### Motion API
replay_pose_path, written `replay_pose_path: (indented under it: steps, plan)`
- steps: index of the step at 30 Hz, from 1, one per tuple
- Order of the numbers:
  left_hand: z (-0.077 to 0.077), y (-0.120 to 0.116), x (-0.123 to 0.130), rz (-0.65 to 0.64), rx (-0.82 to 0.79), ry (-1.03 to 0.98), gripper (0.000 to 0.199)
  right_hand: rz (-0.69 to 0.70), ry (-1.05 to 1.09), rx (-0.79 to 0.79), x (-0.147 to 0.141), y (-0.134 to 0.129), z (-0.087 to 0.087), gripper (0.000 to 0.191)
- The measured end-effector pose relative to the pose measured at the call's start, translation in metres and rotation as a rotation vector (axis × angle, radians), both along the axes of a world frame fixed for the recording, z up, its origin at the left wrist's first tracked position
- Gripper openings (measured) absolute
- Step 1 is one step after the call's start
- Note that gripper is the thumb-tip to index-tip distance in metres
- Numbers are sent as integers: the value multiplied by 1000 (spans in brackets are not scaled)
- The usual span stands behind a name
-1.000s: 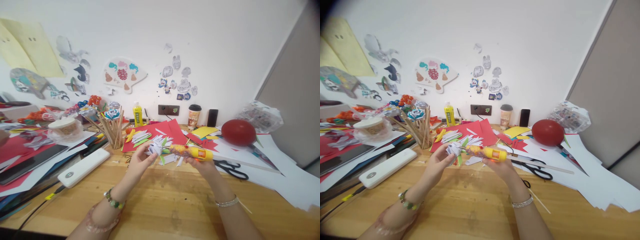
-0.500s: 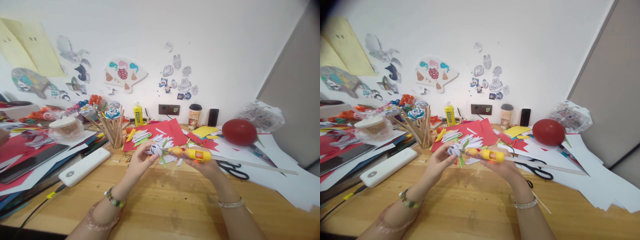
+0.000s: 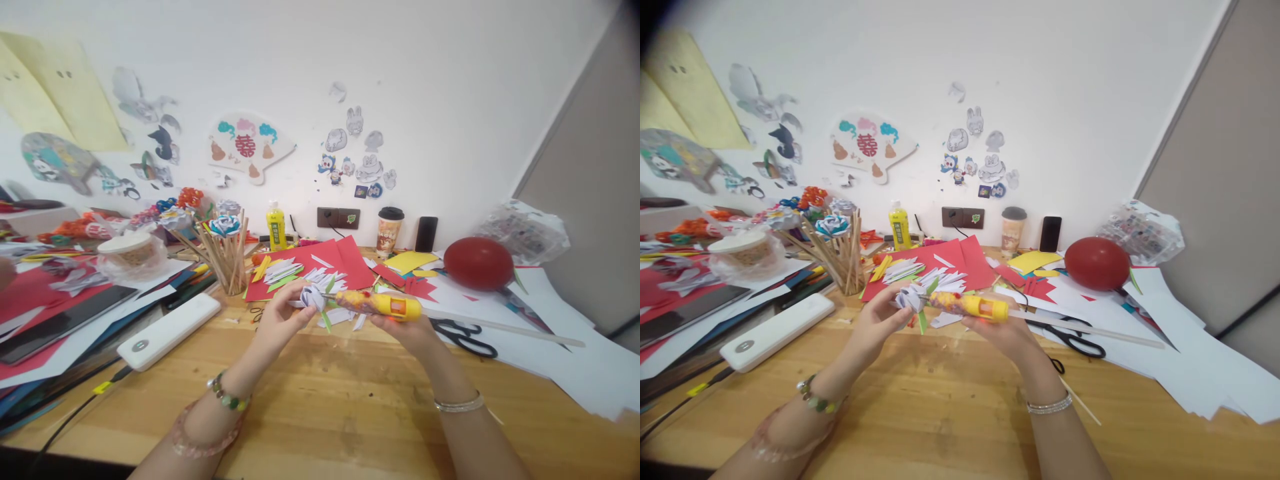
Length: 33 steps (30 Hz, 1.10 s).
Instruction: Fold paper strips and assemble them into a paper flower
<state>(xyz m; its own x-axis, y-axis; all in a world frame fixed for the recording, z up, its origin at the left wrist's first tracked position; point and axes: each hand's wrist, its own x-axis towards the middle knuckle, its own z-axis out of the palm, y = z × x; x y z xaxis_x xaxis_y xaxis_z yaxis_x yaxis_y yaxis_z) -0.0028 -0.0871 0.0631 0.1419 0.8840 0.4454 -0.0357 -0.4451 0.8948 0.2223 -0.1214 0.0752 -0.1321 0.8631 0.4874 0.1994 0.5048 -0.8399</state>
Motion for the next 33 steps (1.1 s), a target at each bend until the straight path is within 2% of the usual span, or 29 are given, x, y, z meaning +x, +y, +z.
replay_pose_path:
  steps: [19, 27, 33]
  plan:
    - [3, -2, 2, 7, 4, 3, 34, -28, -18, -58, 4, 3, -6, 25]
    - [4, -3, 1, -6, -3, 16, 33, -39, -35, -16, 2, 2, -2, 23]
    - [3, -2, 0, 11, 16, 35, 33, -22, -64, -47, 5, 3, -2, 25]
